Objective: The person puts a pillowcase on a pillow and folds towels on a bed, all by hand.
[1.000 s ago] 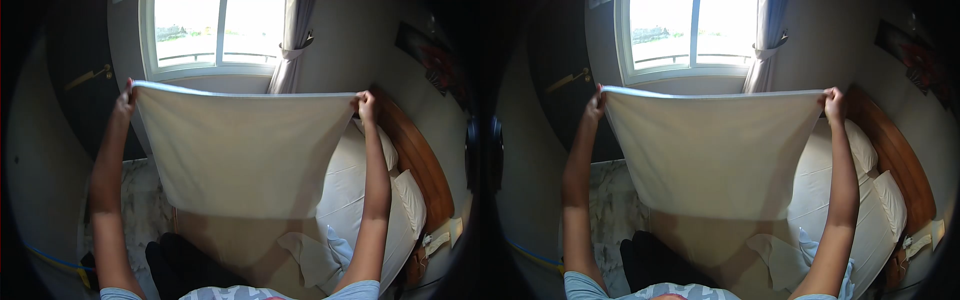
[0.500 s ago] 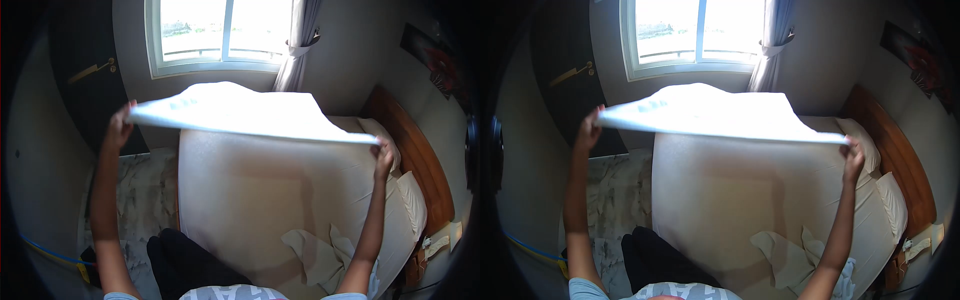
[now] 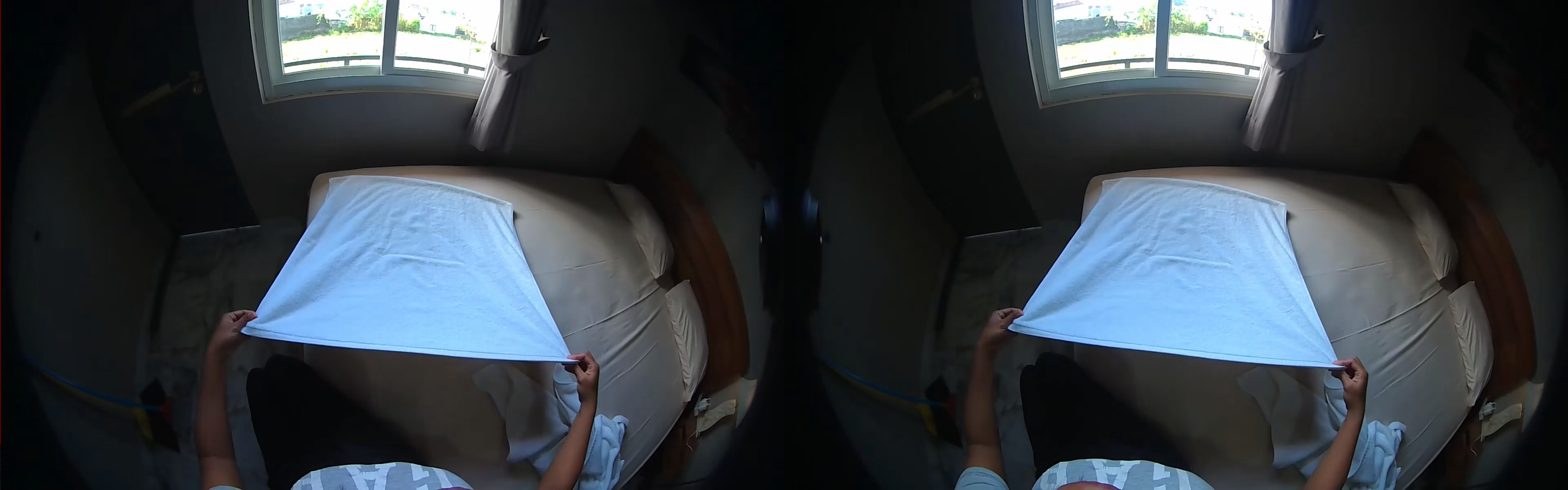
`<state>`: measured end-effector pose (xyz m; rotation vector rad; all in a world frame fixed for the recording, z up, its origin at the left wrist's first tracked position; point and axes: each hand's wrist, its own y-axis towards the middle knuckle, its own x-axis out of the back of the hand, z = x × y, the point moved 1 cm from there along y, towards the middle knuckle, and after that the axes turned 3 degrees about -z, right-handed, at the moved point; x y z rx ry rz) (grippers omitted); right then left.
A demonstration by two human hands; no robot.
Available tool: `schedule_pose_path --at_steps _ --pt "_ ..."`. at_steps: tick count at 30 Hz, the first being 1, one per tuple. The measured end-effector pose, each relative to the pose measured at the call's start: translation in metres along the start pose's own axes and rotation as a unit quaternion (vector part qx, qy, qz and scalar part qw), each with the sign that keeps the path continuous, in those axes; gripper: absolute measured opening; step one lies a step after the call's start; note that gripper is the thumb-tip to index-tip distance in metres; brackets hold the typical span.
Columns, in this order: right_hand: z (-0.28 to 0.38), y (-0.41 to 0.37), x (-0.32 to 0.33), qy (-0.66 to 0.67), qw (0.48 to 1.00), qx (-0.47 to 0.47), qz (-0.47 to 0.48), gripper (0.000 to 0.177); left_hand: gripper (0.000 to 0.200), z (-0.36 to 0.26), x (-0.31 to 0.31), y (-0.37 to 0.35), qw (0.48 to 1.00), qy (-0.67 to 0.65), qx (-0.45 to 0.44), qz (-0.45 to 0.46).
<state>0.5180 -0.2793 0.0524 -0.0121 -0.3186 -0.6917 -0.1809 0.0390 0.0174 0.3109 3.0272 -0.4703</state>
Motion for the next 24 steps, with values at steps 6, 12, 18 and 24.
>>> schedule_pose_path --at_steps 6,12,18,24 --pt "0.051 -0.052 0.069 0.0 1.0 0.025 -0.006 0.016 0.03 -0.066 -0.003 -0.093 0.978 0.199 -0.041 0.04" --pt "0.058 -0.065 0.092 0.018 0.984 0.168 -0.055 0.031 0.058 -0.078 -0.01 -0.138 0.987 0.128 -0.1 -0.008" --pt "0.045 0.05 0.029 0.05 0.989 0.066 -0.123 0.013 0.051 -0.094 -0.037 -0.037 0.989 0.042 -0.1 0.098" --pt "0.016 0.21 -0.07 0.082 0.983 -0.136 -0.094 0.01 0.018 -0.079 -0.062 0.163 0.99 0.093 -0.109 -0.015"
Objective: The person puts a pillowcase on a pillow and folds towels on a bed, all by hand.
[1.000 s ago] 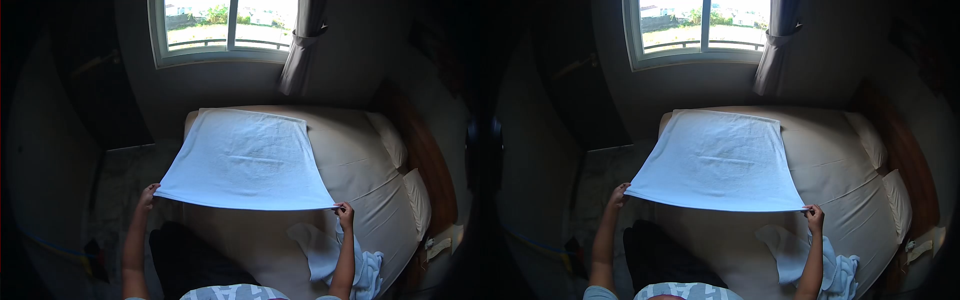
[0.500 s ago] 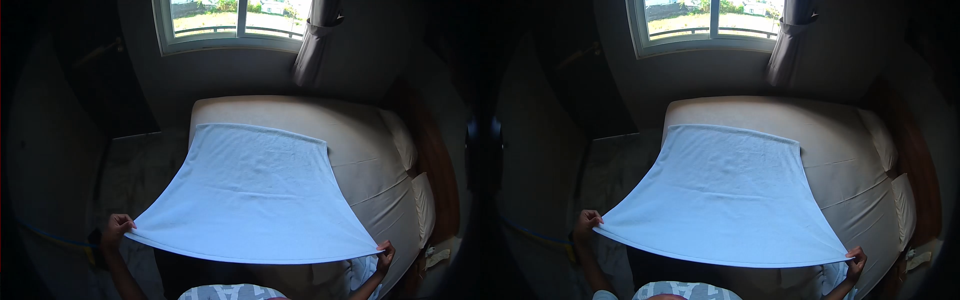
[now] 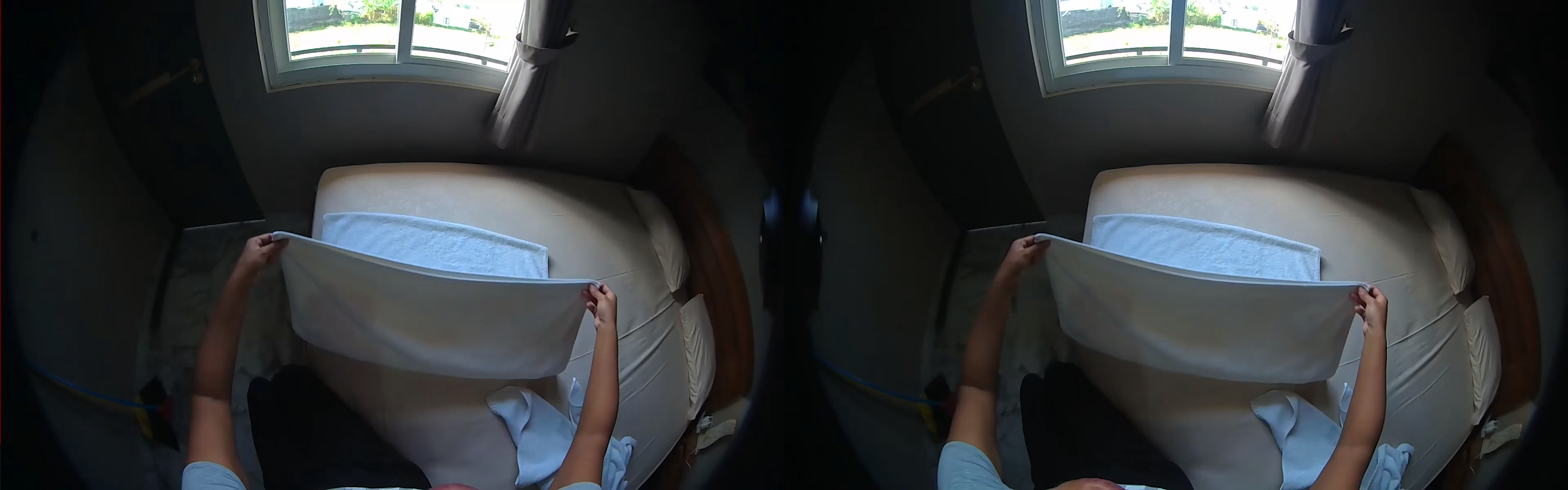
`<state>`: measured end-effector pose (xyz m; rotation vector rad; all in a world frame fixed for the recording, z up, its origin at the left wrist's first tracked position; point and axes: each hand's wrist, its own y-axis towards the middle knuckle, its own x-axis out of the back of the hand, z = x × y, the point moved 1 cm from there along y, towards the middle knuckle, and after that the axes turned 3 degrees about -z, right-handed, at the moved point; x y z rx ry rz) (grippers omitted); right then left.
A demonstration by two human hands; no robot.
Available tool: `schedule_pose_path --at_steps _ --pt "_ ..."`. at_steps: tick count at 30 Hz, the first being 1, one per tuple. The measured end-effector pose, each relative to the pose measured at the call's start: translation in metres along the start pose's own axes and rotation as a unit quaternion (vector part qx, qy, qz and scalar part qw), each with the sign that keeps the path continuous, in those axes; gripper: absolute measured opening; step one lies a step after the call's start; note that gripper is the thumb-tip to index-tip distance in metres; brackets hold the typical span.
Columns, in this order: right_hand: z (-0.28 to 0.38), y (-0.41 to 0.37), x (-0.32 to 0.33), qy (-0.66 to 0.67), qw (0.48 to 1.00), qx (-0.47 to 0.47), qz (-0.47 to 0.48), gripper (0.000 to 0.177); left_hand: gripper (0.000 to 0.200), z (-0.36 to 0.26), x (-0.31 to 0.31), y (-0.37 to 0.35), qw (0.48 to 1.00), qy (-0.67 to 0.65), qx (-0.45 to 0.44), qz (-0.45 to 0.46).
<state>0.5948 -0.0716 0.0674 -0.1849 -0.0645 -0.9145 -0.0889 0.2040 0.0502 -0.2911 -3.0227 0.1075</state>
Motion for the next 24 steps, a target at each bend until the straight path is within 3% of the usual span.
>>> schedule_pose_path --at_steps 2,4,6,7,8,9,10,11,12,13,15,17,18,19,21,22,23,24 --pt "-0.009 0.061 -0.025 0.012 1.0 -0.009 0.009 0.012 0.02 0.002 -0.017 0.058 0.999 0.016 -0.005 -0.032" --pt "-0.005 0.106 -0.055 0.027 0.999 0.011 -0.045 0.012 0.02 0.013 -0.031 0.112 0.999 -0.018 0.022 -0.041" --pt "-0.007 0.146 -0.084 0.071 0.996 0.047 -0.04 0.019 0.045 0.031 -0.049 0.158 0.997 -0.041 -0.016 -0.057" --pt "-0.017 0.16 -0.096 0.121 0.991 0.058 -0.019 0.037 0.061 0.044 -0.061 0.165 0.997 0.034 -0.012 -0.075" --pt "-0.015 0.145 -0.124 0.072 0.989 0.079 -0.104 0.054 0.076 0.056 -0.072 0.17 0.99 0.108 -0.009 -0.093" --pt "-0.018 0.131 -0.137 0.004 0.996 0.079 -0.037 0.068 0.091 0.079 -0.08 0.172 0.983 0.166 -0.015 -0.083" --pt "-0.053 0.156 -0.139 -0.17 0.958 0.231 -0.031 0.072 0.106 0.099 -0.089 0.174 0.972 0.223 -0.023 -0.074" --pt "-0.067 0.138 -0.151 -0.262 0.915 0.304 0.03 0.074 0.12 0.127 -0.098 0.166 0.963 0.263 -0.039 -0.035" --pt "-0.089 0.121 -0.156 -0.394 0.857 0.326 0.068 0.079 0.118 0.14 -0.1 0.142 0.949 0.309 -0.054 -0.037" --pt "-0.099 0.079 -0.163 -0.383 0.86 0.323 0.094 0.081 0.116 0.151 -0.102 0.113 0.932 0.353 -0.071 -0.037" --pt "-0.098 0.0 -0.16 -0.466 0.839 0.271 0.068 0.079 0.113 0.182 -0.089 0.063 0.938 0.341 -0.013 -0.053" --pt "-0.135 -0.04 -0.126 -0.438 0.837 0.32 -0.071 0.078 0.107 0.206 -0.076 0.024 0.934 0.342 0.042 -0.096" --pt "-0.154 -0.059 -0.106 -0.428 0.849 0.254 -0.176 0.076 0.1 0.216 -0.069 0.012 0.933 0.334 0.046 -0.127" --pt "-0.188 -0.064 -0.08 -0.377 0.849 0.265 -0.258 0.075 0.093 0.223 -0.061 0.005 0.93 0.327 0.049 -0.157" --pt "-0.241 -0.058 -0.042 -0.209 0.917 0.124 -0.317 0.074 0.077 0.217 -0.051 0.0 0.951 0.293 0.019 -0.098" --pt "-0.23 -0.063 -0.04 -0.233 0.907 0.117 -0.332 0.078 0.064 0.2 -0.05 -0.004 0.94 0.33 0.017 -0.078" --pt "-0.239 -0.047 -0.038 -0.071 0.931 0.162 -0.319 0.082 0.062 0.187 -0.05 -0.007 0.937 0.34 0.043 -0.063" --pt "-0.194 -0.061 -0.054 0.007 0.95 0.07 -0.305 0.088 0.062 0.192 -0.047 -0.004 0.918 0.388 0.024 -0.072"
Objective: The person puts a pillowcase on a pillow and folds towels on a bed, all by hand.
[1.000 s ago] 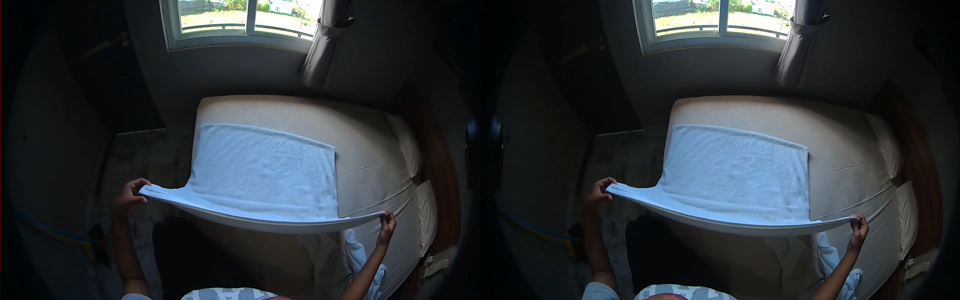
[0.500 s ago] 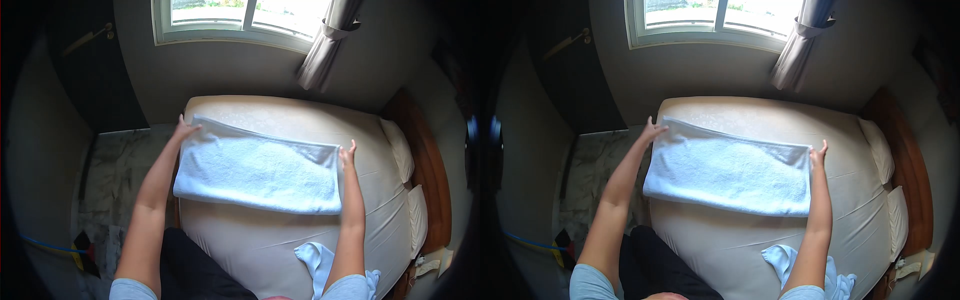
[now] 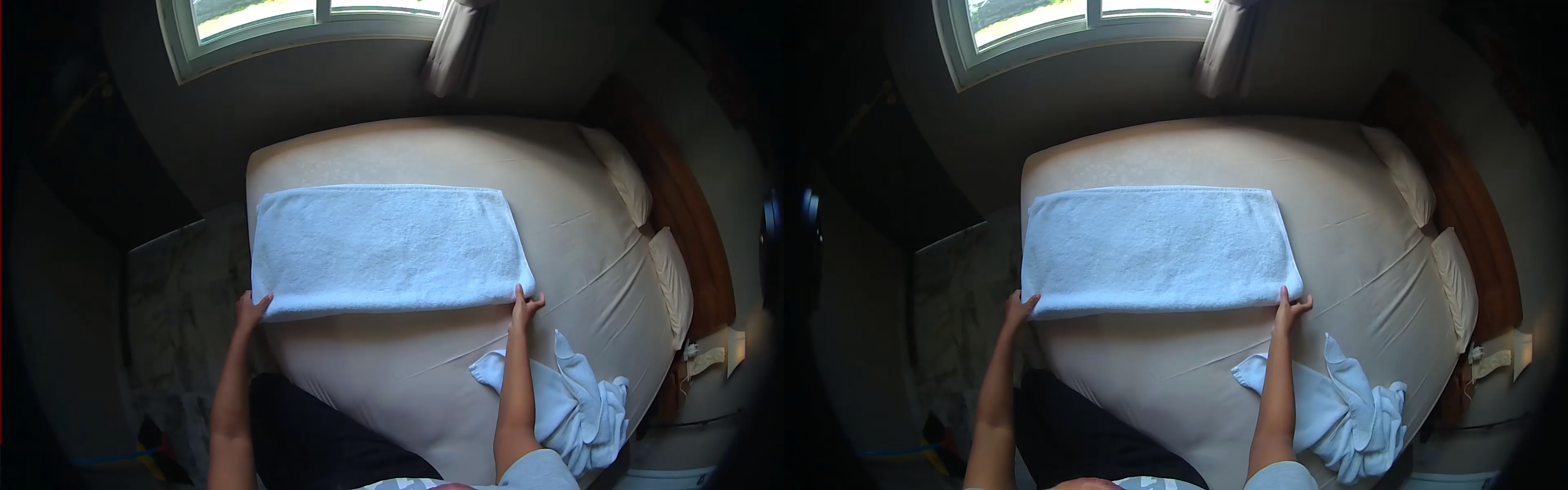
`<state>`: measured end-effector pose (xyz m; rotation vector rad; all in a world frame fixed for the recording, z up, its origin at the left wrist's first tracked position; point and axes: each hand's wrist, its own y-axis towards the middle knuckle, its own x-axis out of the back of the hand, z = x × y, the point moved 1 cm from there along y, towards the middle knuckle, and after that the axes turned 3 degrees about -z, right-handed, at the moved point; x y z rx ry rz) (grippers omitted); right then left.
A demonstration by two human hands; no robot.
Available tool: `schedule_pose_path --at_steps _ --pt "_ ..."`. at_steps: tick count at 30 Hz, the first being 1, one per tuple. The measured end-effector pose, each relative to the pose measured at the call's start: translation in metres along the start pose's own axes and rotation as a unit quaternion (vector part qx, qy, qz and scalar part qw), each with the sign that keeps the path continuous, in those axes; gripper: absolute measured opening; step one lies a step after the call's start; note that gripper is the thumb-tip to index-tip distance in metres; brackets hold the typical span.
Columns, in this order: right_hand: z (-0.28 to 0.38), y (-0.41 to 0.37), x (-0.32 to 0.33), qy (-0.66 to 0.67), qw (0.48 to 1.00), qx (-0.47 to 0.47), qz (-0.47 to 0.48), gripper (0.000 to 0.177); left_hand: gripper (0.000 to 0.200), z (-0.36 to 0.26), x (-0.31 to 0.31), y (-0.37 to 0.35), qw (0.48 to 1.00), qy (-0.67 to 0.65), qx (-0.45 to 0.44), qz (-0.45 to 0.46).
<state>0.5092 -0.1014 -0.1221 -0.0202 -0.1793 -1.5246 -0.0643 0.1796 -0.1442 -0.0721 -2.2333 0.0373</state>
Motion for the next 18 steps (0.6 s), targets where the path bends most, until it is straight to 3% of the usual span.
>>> schedule_pose_path --at_steps 1,4,5,7,9,10,12,13,14,15,16,17,18 --pt "0.003 0.008 -0.01 -0.043 0.998 -0.048 -0.015 0.091 0.061 0.01 -0.003 0.004 0.998 0.048 -0.018 -0.022" --pt "0.014 0.017 -0.031 0.072 0.982 -0.173 0.001 0.097 0.06 0.023 0.0 0.01 0.99 -0.085 0.058 0.098" --pt "0.018 0.023 -0.034 0.02 0.985 -0.17 0.01 0.093 0.06 0.024 0.005 0.011 0.989 -0.095 0.045 0.1" --pt "0.028 0.036 -0.035 0.103 0.97 -0.217 0.043 0.09 0.058 0.008 0.022 0.006 0.988 -0.119 0.025 0.1" --pt "0.047 0.053 -0.029 0.104 0.966 -0.236 -0.008 0.091 0.056 -0.031 0.066 -0.016 0.98 -0.072 0.041 0.18" --pt "0.038 0.068 -0.029 0.141 0.978 -0.156 -0.014 0.09 0.055 -0.067 0.098 -0.046 0.973 -0.045 0.055 0.22" --pt "0.068 0.071 -0.013 0.181 0.977 -0.111 0.016 0.092 0.052 -0.097 0.125 -0.102 0.958 -0.049 0.019 0.283" --pt "0.076 0.077 -0.008 0.211 0.969 -0.124 -0.027 0.083 0.057 -0.118 0.135 -0.135 0.95 0.058 -0.001 0.307" --pt "0.073 0.092 0.001 0.244 0.963 -0.115 0.016 0.067 0.066 -0.127 0.137 -0.161 0.908 0.158 -0.05 0.385" --pt "0.079 0.092 0.009 0.229 0.964 -0.136 -0.016 0.053 0.069 -0.142 0.14 -0.189 0.856 0.21 -0.056 0.469" --pt "0.062 0.105 0.013 0.202 0.963 -0.178 -0.02 0.054 0.065 -0.155 0.146 -0.206 0.793 0.199 -0.107 0.566" --pt "0.046 0.115 0.017 0.171 0.96 -0.218 -0.023 0.055 0.058 -0.141 0.144 -0.211 0.791 0.105 -0.178 0.576" --pt "0.018 0.121 0.015 0.163 0.949 -0.266 0.032 0.057 0.055 -0.136 0.14 -0.201 0.833 0.082 -0.16 0.523"
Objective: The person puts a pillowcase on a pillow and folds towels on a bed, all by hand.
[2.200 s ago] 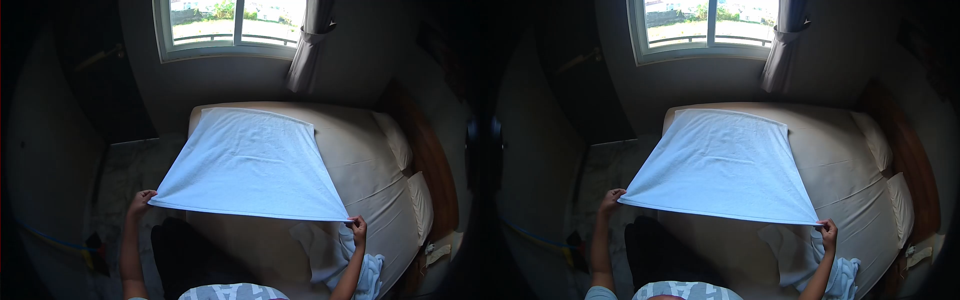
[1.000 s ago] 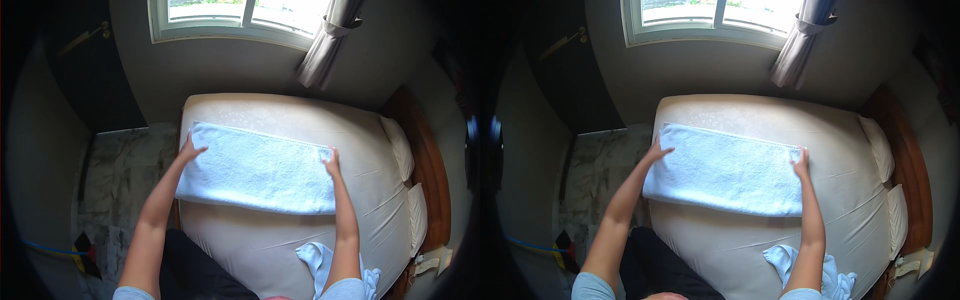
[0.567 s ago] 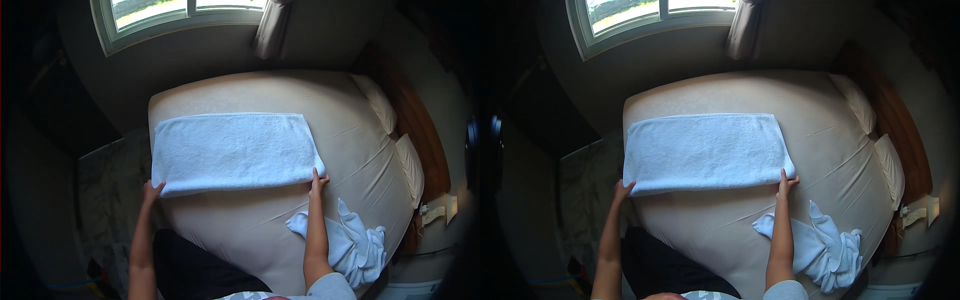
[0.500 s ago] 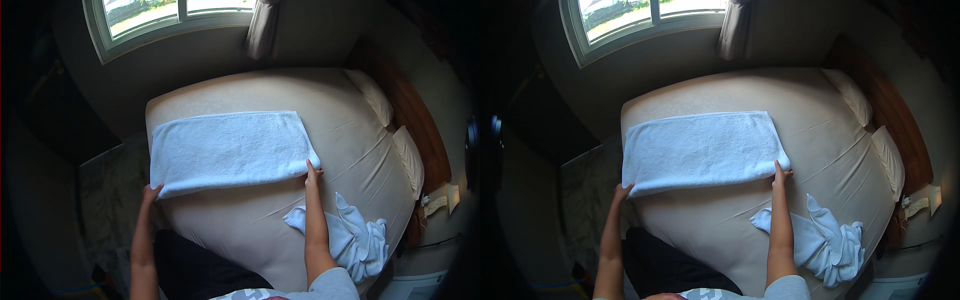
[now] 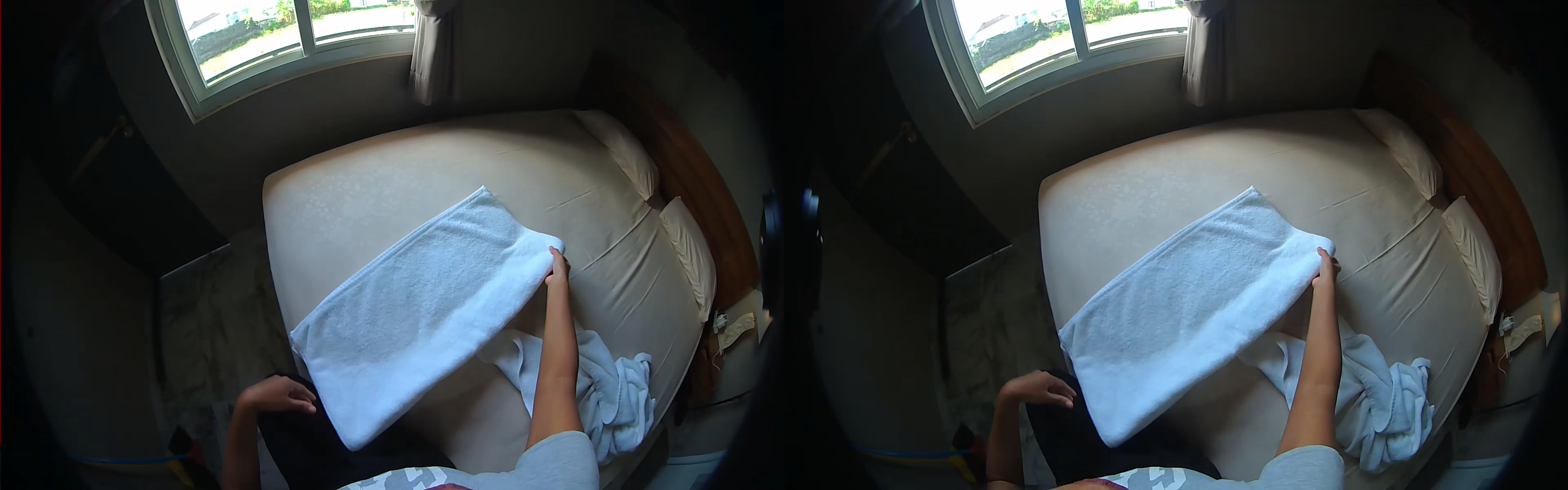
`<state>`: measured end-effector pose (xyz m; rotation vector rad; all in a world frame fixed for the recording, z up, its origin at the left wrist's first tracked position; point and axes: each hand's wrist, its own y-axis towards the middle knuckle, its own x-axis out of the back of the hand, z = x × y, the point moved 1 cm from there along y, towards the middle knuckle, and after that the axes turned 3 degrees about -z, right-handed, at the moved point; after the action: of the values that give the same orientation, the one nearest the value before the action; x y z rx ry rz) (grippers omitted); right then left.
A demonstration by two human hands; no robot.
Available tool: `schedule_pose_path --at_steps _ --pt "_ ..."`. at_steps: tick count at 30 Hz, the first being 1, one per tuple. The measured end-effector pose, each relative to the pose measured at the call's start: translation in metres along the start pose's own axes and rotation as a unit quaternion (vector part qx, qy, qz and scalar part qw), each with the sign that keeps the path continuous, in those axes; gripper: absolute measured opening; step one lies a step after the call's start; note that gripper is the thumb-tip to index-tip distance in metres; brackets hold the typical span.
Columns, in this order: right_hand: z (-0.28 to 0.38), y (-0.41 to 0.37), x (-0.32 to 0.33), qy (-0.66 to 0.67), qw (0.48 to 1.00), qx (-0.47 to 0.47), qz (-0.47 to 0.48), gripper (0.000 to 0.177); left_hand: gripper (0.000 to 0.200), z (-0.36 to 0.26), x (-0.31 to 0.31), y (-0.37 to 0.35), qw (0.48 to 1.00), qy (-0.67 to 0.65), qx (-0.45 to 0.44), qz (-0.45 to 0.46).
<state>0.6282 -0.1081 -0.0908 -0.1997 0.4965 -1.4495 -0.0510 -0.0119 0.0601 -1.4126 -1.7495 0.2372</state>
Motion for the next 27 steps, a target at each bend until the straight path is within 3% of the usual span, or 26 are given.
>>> schedule_pose_path --at_steps 2,3,4,6,9,12,15,16,19,22,23,25,26,27 --pt "-0.041 0.027 0.019 -0.048 0.988 -0.113 0.09 0.06 0.048 0.03 0.009 0.031 0.98 -0.06 0.039 -0.188" --pt "-0.051 0.008 0.02 -0.074 0.994 -0.015 0.078 0.073 0.046 0.04 0.017 0.056 0.95 -0.071 0.062 -0.297" --pt "-0.047 -0.006 0.016 -0.072 0.995 -0.025 0.061 0.07 0.054 0.058 0.02 0.086 0.911 -0.067 0.045 -0.405" --pt "-0.035 -0.027 0.011 -0.077 0.995 -0.021 0.057 0.065 0.064 0.081 0.019 0.148 0.847 0.069 -0.003 -0.527" --pt "-0.006 -0.06 -0.008 -0.122 0.987 0.054 0.093 0.052 0.069 0.056 0.009 0.191 0.821 0.212 0.07 -0.525" --pt "0.016 -0.082 -0.039 -0.084 0.954 0.19 0.216 0.049 0.056 0.036 0.028 0.197 0.923 -0.005 0.073 -0.378" --pt "0.067 -0.156 -0.082 -0.055 0.918 0.253 0.301 0.048 0.042 0.05 0.029 0.199 0.959 -0.061 -0.025 -0.274" --pt "0.082 -0.174 -0.096 -0.043 0.916 0.239 0.32 0.047 0.033 0.053 0.031 0.194 0.963 -0.138 -0.018 -0.23" --pt "0.124 -0.213 -0.145 -0.016 0.906 0.222 0.36 0.049 0.038 0.046 0.034 0.157 0.938 -0.248 -0.05 -0.239" --pt "0.164 -0.2 -0.222 -0.008 0.871 0.241 0.429 0.047 0.043 0.024 0.052 0.119 0.897 -0.341 -0.076 -0.273" --pt "0.178 -0.189 -0.252 -0.026 0.882 0.192 0.43 0.046 0.043 0.024 0.057 0.118 0.873 -0.393 -0.069 -0.28" --pt "0.204 -0.169 -0.31 -0.067 0.887 0.179 0.42 0.055 0.045 0.023 0.065 0.12 0.819 -0.493 -0.061 -0.289" --pt "0.207 -0.175 -0.334 -0.104 0.91 0.236 0.324 0.07 0.051 0.023 0.072 0.128 0.812 -0.509 -0.032 -0.285" --pt "0.195 -0.155 -0.361 -0.109 0.897 0.312 0.294 0.077 0.055 0.023 0.078 0.14 0.812 -0.502 -0.021 -0.298"
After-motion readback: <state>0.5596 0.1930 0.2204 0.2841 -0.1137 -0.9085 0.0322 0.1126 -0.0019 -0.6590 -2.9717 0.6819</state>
